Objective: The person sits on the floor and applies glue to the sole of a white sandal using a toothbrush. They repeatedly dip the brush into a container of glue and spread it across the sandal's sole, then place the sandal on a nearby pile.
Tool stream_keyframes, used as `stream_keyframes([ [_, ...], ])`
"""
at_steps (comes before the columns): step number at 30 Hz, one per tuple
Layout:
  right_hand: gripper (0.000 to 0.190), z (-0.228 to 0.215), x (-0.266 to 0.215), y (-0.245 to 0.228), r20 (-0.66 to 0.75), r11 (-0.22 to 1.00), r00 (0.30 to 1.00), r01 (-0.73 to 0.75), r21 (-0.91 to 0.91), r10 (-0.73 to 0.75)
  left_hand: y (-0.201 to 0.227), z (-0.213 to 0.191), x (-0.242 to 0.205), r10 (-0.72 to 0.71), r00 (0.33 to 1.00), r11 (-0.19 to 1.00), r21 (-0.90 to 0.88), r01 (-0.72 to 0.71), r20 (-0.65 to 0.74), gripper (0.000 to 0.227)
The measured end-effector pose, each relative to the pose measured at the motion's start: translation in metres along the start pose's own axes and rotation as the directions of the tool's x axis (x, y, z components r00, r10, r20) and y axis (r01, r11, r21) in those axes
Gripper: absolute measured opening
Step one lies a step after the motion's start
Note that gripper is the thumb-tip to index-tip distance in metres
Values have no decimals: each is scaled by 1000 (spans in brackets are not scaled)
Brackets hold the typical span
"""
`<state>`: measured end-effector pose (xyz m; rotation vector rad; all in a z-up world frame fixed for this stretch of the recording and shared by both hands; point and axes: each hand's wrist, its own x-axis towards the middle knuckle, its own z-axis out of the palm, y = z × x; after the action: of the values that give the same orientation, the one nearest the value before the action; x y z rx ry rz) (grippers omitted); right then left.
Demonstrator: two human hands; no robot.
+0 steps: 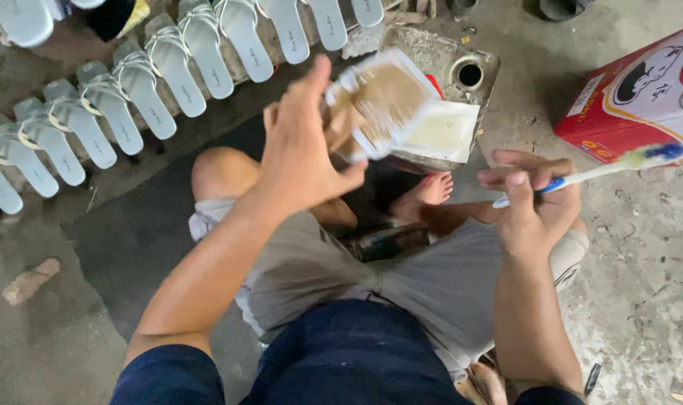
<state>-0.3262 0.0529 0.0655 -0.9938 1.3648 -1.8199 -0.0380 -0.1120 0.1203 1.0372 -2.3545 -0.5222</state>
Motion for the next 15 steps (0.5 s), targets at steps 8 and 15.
stream_keyframes([
  [8,25,-60,13,47,-325,999,945,-25,40,36,-189,130,192,-653,757,746,-168,645,7,117],
  [15,26,-81,16,51,-427,953,856,-298,56,293,-280,258,309,-716,697,694,-68,717,41,107],
])
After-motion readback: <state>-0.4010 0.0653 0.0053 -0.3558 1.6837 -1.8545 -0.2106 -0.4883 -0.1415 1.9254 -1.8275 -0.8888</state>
